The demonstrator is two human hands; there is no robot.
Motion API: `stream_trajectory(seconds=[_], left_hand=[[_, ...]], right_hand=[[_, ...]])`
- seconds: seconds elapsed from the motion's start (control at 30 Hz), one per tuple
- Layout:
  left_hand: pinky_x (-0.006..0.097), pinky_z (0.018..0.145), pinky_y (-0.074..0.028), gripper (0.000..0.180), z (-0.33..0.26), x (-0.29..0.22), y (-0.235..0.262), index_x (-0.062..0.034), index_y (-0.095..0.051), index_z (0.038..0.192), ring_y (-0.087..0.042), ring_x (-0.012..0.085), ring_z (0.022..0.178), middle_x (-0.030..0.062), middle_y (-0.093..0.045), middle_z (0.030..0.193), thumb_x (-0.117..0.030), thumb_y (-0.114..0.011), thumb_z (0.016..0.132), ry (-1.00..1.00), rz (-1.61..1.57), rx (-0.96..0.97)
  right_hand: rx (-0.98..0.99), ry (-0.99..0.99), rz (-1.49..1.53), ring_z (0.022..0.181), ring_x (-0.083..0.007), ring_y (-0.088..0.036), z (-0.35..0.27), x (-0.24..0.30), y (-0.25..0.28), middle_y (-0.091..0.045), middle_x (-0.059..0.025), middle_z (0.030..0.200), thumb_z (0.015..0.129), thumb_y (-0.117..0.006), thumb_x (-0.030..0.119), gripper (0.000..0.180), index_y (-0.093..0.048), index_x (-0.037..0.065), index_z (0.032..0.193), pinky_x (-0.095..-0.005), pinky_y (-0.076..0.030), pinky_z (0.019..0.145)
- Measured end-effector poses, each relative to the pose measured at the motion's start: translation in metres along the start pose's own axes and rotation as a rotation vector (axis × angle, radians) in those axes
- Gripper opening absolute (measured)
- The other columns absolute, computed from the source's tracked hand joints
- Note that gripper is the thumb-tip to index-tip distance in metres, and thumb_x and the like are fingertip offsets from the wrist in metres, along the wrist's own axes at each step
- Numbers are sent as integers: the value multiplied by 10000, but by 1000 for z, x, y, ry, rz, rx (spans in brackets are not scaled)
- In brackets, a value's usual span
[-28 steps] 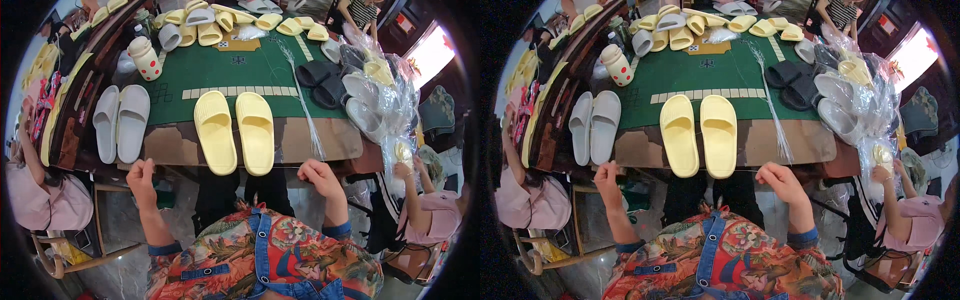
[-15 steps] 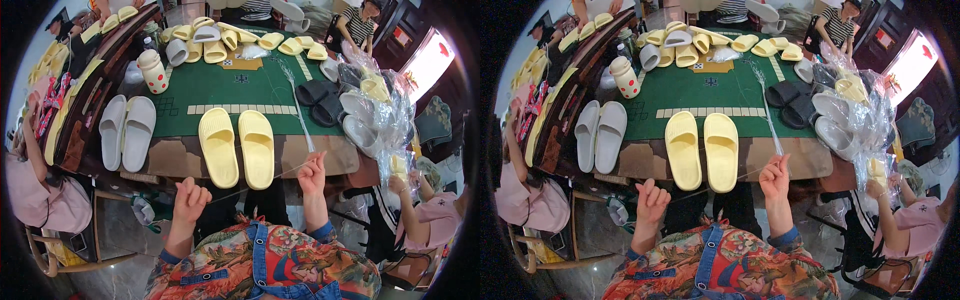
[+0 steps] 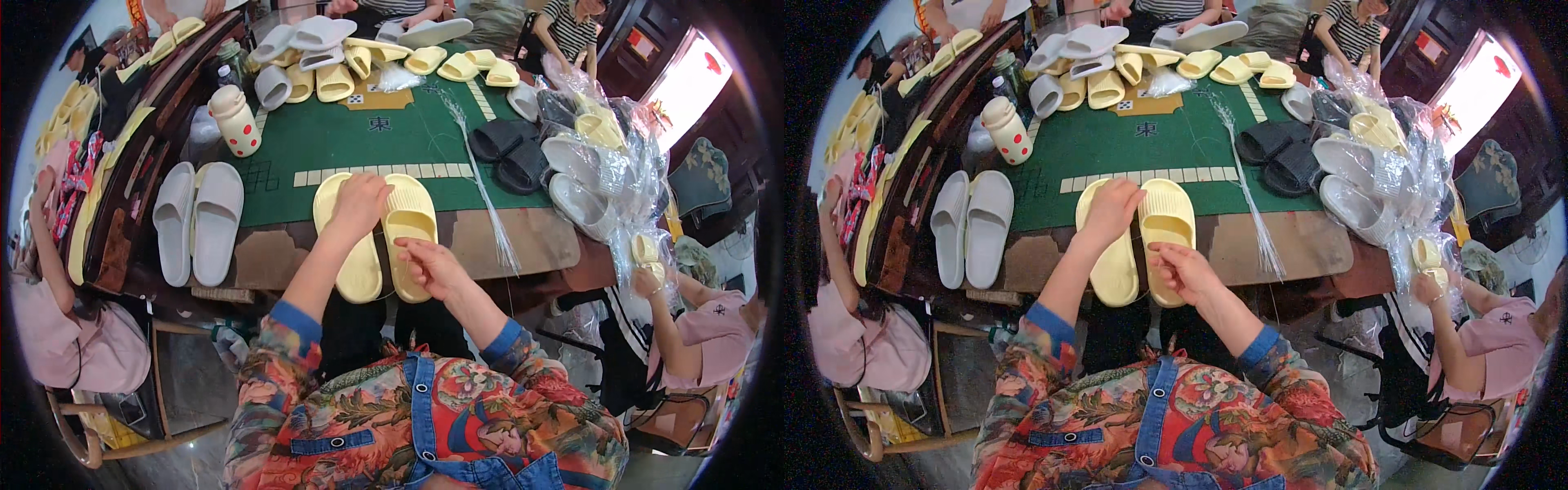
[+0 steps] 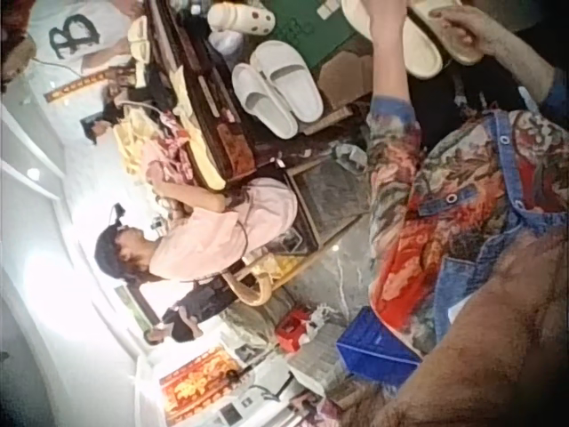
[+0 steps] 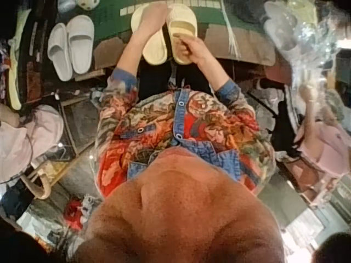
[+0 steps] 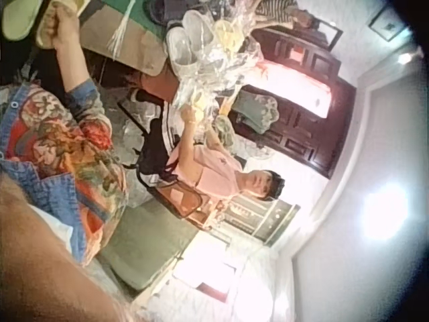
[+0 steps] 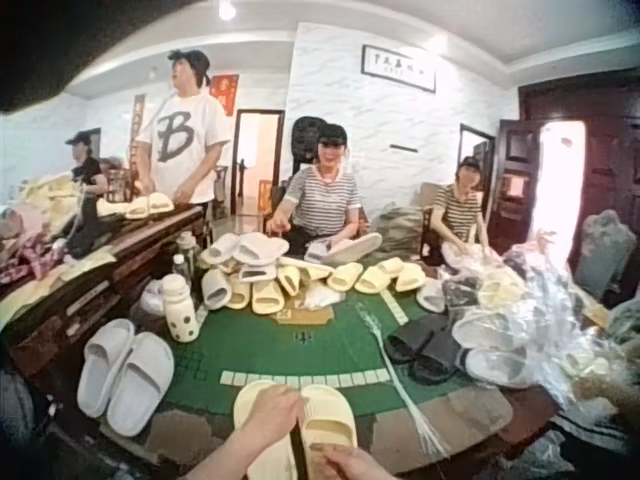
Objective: The person pairs slippers by threading plastic fasteners through each pair by hand and setting them aside on the table.
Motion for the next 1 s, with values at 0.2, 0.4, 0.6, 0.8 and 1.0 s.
stream_trajectory(seconds=[0.2,0.4,0.6,0.8,1.0], left_hand=[[483,732,-425,332,22,34,-68,16,-562,827,-548,411,827,228,-593,826,-259,-388,892,231,-126,373],[438,679,-428,336,15,48,-70,2,-548,748,-563,365,748,187,-592,758,-274,-416,887,309,-154,294],[408,721,-443,356,5,51,-78,-59,-625,780,-589,317,804,133,-632,807,-341,-426,867,480,-291,370],[301,694,-453,251,6,64,-63,-8,-656,836,-588,171,738,79,-648,779,-207,-504,851,572,-571,76],[275,695,-441,167,-38,119,-7,-16,-633,894,-558,129,763,61,-631,871,-145,-530,867,830,-1299,-789]], right_hand=[[-234,9,-47,475,-83,-370,22,12,10,-444,4,675,919,-439,176,76,-423,103,903,-222,-265,394],[-378,149,-100,477,-116,-414,67,12,12,-470,-29,630,844,-435,15,68,-480,61,821,-237,-314,397],[-328,205,-30,503,-111,-466,69,9,17,-513,-32,652,841,-430,15,100,-511,48,889,-231,-390,437],[-255,230,9,515,-98,-473,64,17,7,-526,-28,664,853,-482,47,57,-523,39,891,-215,-405,457],[-232,252,58,522,-105,-474,67,17,4,-526,-37,675,861,-499,73,60,-523,35,900,-218,-396,449]])
Point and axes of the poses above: each hand's wrist, its own z-axis towards the middle knuckle, its own y-axis out of the back of the hand, x = y × z, the point moved 9 cm from there along z, towards the middle knuckle
